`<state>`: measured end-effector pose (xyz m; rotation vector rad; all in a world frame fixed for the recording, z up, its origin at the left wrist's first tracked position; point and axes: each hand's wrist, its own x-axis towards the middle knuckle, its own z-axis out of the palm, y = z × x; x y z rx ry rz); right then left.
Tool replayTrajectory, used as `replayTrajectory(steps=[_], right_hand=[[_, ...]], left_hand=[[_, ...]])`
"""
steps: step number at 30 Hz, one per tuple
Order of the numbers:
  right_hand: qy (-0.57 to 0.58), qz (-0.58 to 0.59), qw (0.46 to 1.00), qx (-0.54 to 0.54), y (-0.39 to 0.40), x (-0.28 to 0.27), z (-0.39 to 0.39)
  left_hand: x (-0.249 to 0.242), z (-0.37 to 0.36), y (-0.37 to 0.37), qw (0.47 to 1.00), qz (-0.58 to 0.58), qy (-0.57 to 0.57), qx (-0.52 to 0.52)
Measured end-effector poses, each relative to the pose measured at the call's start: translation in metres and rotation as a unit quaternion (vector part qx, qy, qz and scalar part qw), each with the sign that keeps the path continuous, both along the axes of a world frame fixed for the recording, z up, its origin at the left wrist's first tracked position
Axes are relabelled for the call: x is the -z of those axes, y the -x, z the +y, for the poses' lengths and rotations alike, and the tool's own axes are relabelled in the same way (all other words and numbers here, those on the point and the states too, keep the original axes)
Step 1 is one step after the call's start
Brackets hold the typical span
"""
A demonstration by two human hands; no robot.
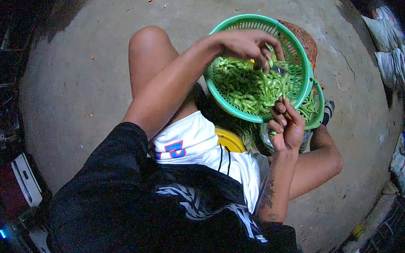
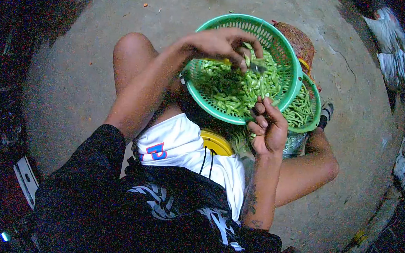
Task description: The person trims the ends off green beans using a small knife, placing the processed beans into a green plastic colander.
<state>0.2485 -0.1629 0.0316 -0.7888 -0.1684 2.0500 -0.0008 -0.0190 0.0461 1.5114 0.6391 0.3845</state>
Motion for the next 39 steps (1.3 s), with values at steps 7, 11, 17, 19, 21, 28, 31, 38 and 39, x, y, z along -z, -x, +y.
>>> replayTrajectory(steps=[7,11,17,19,21,28,31,38,39], right_hand=[[-0.009,0.009,1.000,-0.005,-0.001,-0.001,-0.001],[0.002,-0.030,1.000,0.006,0.001,-0.004,0.000],[-0.014,-0.003,1.000,0.001,0.006,-0.003,0.002],[-0.013,-0.009,1.000,-0.005,0.002,-0.003,0.001],[-0.019,-0.009,1.000,-0.015,0.000,-0.002,0.002],[-0.006,-0.049,0.999,0.011,0.003,-0.002,0.000],[-0.028,-0.033,0.999,-0.008,0.002,-0.005,0.000],[-0.042,-0.074,0.996,0.005,0.008,0.001,0.000],[-0.047,-0.061,0.997,-0.009,0.007,-0.001,0.001]], left_hand=[[-0.004,-0.006,-0.011,0.995,-0.087,0.025,0.037],[-0.005,-0.006,-0.006,0.997,-0.066,-0.034,0.004],[-0.003,-0.013,-0.011,0.996,-0.029,-0.038,0.070],[-0.007,-0.006,0.002,0.999,-0.043,0.030,0.012],[-0.011,-0.007,-0.001,0.999,-0.047,-0.006,0.014],[-0.004,-0.014,-0.015,0.996,-0.048,-0.027,0.067],[-0.014,-0.007,-0.003,0.998,-0.058,0.011,0.020],[-0.005,-0.022,-0.017,0.993,-0.030,-0.089,0.069],[-0.004,-0.016,-0.013,0.996,-0.064,-0.038,0.048]])
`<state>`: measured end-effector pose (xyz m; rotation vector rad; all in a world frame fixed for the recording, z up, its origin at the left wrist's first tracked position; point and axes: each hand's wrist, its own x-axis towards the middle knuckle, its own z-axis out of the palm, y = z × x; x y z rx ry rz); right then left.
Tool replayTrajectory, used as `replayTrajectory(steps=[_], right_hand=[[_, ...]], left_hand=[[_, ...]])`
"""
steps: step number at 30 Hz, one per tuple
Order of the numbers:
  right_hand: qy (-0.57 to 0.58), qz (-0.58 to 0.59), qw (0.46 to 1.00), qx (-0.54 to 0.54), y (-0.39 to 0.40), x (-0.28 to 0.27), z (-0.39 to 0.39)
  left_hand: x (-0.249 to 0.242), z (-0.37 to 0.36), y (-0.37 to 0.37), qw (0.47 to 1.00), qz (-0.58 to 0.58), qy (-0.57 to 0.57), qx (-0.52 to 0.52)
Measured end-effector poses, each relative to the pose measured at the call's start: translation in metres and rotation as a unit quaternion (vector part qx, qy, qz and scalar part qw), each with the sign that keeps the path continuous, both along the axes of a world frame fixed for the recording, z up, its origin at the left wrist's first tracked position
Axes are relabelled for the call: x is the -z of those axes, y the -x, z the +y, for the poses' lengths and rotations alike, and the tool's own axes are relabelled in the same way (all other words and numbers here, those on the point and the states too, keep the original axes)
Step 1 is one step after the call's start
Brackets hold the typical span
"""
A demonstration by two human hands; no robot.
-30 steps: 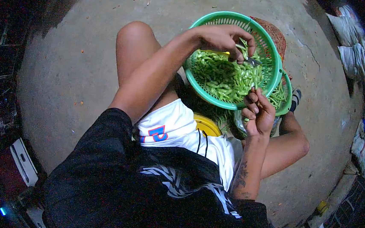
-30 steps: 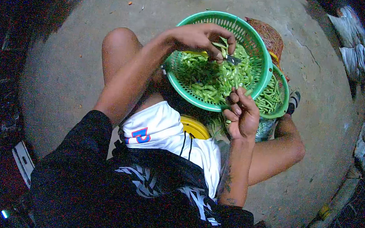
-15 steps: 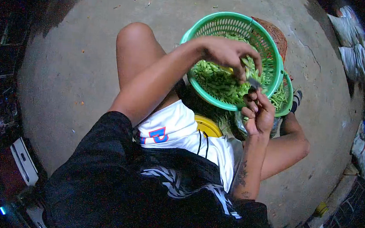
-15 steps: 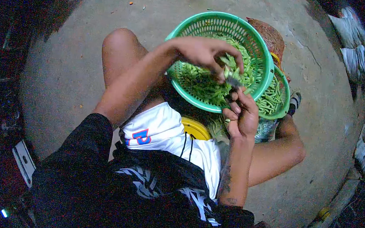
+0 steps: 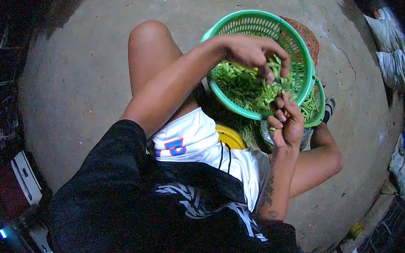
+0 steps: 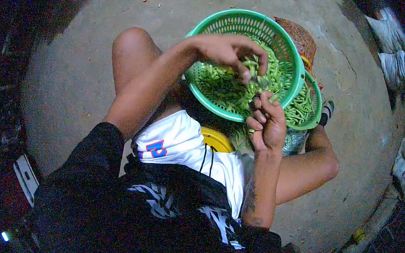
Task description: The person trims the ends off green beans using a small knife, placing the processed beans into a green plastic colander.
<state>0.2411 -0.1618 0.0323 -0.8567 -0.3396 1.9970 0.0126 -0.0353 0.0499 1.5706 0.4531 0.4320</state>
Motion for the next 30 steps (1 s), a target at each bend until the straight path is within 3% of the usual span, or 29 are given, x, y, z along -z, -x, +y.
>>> replayTrajectory(steps=[1,3,7,10,13,15,17,20,22,27,30], right_hand=[[-0.003,0.002,1.000,-0.001,0.000,0.000,0.001],[-0.002,0.018,1.000,0.002,0.001,0.001,0.004],[0.050,-0.010,0.998,0.041,0.025,-0.030,0.007],[-0.068,-0.067,0.995,0.008,0.020,-0.010,0.003],[-0.055,-0.084,0.995,-0.016,0.017,-0.008,0.002],[-0.061,-0.078,0.994,-0.036,0.015,-0.009,0.003],[-0.068,-0.072,0.993,-0.057,0.016,-0.010,0.003],[-0.033,-0.096,0.995,-0.006,0.018,-0.015,-0.002],[-0.045,-0.149,0.987,-0.039,0.013,-0.013,-0.006],[-0.003,-0.106,0.994,-0.038,0.007,-0.014,-0.009],[0.022,-0.083,0.996,-0.023,0.009,-0.018,-0.008]], left_hand=[[0.000,0.004,0.005,0.999,-0.030,-0.005,-0.017],[-0.004,0.012,0.016,0.998,0.024,0.053,-0.036],[0.000,0.011,0.016,0.998,0.007,0.014,-0.058],[0.005,0.011,0.015,0.997,0.057,0.001,-0.056],[-0.002,0.006,0.007,0.998,0.058,-0.029,-0.022],[-0.011,0.001,0.003,0.982,0.127,-0.139,0.015],[0.000,0.002,0.000,0.988,0.105,-0.113,0.020],[0.004,0.009,0.004,0.988,0.075,-0.132,0.015],[0.001,0.011,0.010,0.992,0.097,-0.046,-0.058],[-0.003,0.010,0.013,0.990,0.103,-0.025,-0.093],[-0.001,0.009,0.009,0.982,0.139,-0.071,-0.106]])
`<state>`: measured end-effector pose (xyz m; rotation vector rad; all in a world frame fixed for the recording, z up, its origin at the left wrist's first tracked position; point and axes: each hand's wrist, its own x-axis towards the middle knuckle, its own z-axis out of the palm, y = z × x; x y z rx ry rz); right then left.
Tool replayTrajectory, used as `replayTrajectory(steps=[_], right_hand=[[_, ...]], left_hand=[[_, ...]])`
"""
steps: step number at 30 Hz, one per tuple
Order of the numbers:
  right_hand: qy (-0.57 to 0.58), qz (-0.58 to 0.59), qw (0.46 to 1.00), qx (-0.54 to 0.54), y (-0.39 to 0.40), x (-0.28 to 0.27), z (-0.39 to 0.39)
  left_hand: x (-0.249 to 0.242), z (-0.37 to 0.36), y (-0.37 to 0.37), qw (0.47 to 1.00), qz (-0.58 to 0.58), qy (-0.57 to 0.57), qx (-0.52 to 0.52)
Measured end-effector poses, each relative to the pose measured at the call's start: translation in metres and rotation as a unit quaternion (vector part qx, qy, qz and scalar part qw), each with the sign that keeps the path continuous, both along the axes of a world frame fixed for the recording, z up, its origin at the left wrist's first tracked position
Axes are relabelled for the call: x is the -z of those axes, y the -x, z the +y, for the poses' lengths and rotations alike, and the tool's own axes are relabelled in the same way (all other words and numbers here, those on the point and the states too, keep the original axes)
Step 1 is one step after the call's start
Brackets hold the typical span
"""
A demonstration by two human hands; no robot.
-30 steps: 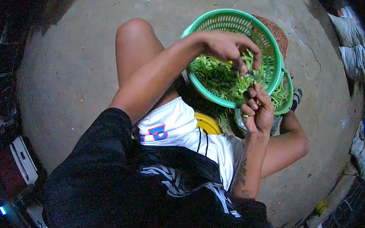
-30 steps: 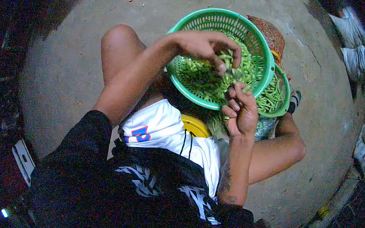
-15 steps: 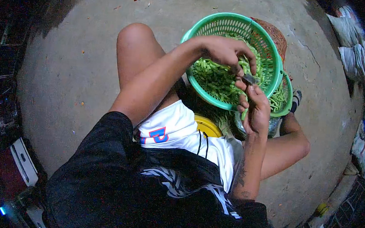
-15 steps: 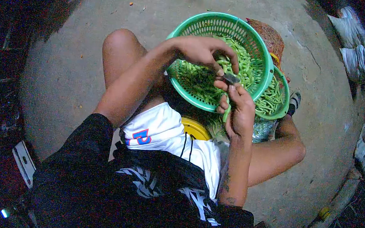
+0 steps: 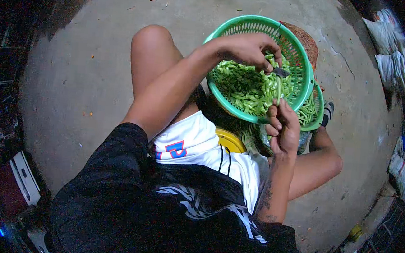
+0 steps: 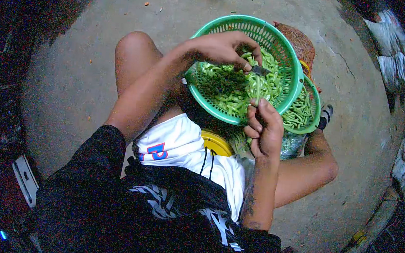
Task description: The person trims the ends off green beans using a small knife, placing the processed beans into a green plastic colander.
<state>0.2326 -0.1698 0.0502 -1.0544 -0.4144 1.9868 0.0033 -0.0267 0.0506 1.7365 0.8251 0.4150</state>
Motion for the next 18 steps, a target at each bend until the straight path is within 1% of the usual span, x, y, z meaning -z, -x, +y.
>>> replayTrajectory(steps=[2,3,5,6,7,9,10,11,13,15,16,17,18], right_hand=[[0.002,0.004,1.000,0.015,-0.002,0.003,0.001],[0.002,0.004,1.000,0.015,-0.003,0.004,0.000],[0.006,0.045,0.999,0.003,-0.006,0.008,0.000],[0.008,0.044,0.999,0.003,-0.009,0.009,0.000],[0.004,0.062,0.998,-0.001,-0.013,0.011,-0.001],[0.001,0.079,0.997,-0.006,-0.018,0.013,-0.003],[0.004,0.075,0.997,-0.005,-0.021,0.013,-0.002],[0.006,0.072,0.997,-0.005,-0.021,0.012,-0.001],[0.005,0.070,0.998,0.005,-0.018,0.010,-0.001],[0.005,0.055,0.998,0.012,-0.015,0.008,0.000],[0.005,0.055,0.998,0.012,-0.015,0.009,0.001],[0.002,0.065,0.998,0.003,-0.015,0.010,0.002],[-0.001,0.075,0.997,-0.006,-0.016,0.010,0.002]], left_hand=[[0.006,0.000,-0.002,0.998,-0.050,-0.024,0.023],[0.002,-0.002,-0.003,0.998,-0.050,-0.025,0.024],[-0.004,-0.006,-0.006,0.997,-0.009,-0.064,0.048],[-0.008,-0.006,-0.004,0.998,-0.008,-0.036,0.059],[-0.004,-0.004,-0.002,0.998,-0.009,-0.034,0.058],[0.002,0.005,0.007,0.996,-0.072,0.055,0.029],[0.002,0.011,0.013,0.996,-0.086,0.012,0.022],[0.003,0.014,0.019,0.993,-0.097,0.068,-0.010],[-0.003,0.015,0.015,0.995,-0.083,0.054,-0.002],[-0.006,0.004,0.003,0.996,-0.053,0.069,0.030],[0.000,-0.001,-0.006,0.995,-0.072,0.016,0.060],[0.006,-0.005,-0.012,0.987,-0.102,0.090,0.082],[0.003,-0.001,-0.011,0.993,-0.062,0.037,0.092]])
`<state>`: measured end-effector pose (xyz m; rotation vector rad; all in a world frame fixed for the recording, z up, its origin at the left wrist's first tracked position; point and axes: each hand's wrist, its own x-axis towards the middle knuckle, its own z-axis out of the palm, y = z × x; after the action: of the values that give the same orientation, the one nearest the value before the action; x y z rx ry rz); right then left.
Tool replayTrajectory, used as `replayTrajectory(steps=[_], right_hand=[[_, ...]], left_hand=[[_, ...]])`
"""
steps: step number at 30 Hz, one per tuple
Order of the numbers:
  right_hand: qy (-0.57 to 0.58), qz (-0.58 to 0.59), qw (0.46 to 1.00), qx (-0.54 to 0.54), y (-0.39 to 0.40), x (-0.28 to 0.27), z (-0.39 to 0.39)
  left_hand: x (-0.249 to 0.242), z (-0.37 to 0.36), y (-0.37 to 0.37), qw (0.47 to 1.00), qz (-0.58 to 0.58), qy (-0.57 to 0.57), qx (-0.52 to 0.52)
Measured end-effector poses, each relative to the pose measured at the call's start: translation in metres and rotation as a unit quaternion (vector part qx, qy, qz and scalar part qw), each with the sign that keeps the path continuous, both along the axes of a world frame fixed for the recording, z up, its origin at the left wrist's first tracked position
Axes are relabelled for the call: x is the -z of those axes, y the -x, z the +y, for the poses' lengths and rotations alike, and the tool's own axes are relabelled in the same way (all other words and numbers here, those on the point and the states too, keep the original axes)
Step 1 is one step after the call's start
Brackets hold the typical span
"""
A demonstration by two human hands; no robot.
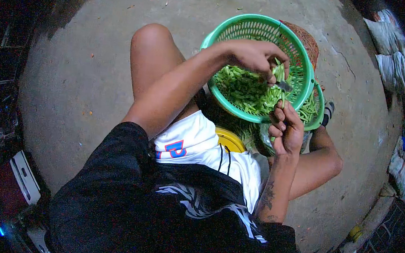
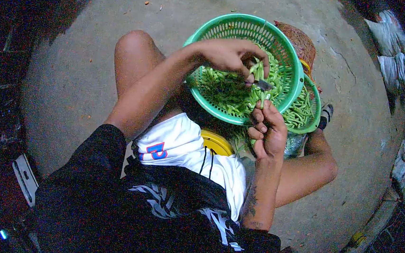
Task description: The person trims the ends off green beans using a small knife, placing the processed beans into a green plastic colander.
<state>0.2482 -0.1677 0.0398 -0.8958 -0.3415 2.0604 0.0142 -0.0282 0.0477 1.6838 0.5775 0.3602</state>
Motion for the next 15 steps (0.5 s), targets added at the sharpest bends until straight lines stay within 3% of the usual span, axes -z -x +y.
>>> replayTrajectory(steps=[1,5,9,10,11,13,14,15], right_hand=[[0.003,-0.001,1.000,0.000,-0.002,0.001,-0.001],[-0.013,0.021,1.000,-0.009,-0.010,0.001,-0.003],[-0.011,0.007,1.000,-0.008,-0.004,0.002,0.000],[-0.009,0.006,1.000,-0.008,-0.002,0.001,0.001],[-0.013,0.004,1.000,-0.007,-0.001,0.000,0.002],[-0.013,-0.001,1.000,-0.009,-0.002,0.000,-0.002],[-0.013,0.003,1.000,-0.009,-0.004,0.000,-0.001],[-0.016,0.009,1.000,-0.008,-0.005,-0.001,0.000]], left_hand=[[-0.005,0.004,0.002,0.998,0.034,-0.057,0.008],[-0.001,0.017,0.024,0.993,-0.034,0.078,-0.080],[0.004,0.003,0.003,0.998,-0.022,-0.043,-0.030],[-0.003,-0.006,-0.006,0.997,-0.052,0.054,0.026],[-0.013,-0.011,-0.008,0.999,0.017,0.042,0.026],[-0.006,0.000,-0.001,0.999,0.005,-0.011,0.038],[0.008,0.004,0.001,0.998,-0.053,0.032,-0.002],[0.006,0.008,0.008,0.999,-0.032,0.038,-0.019]])
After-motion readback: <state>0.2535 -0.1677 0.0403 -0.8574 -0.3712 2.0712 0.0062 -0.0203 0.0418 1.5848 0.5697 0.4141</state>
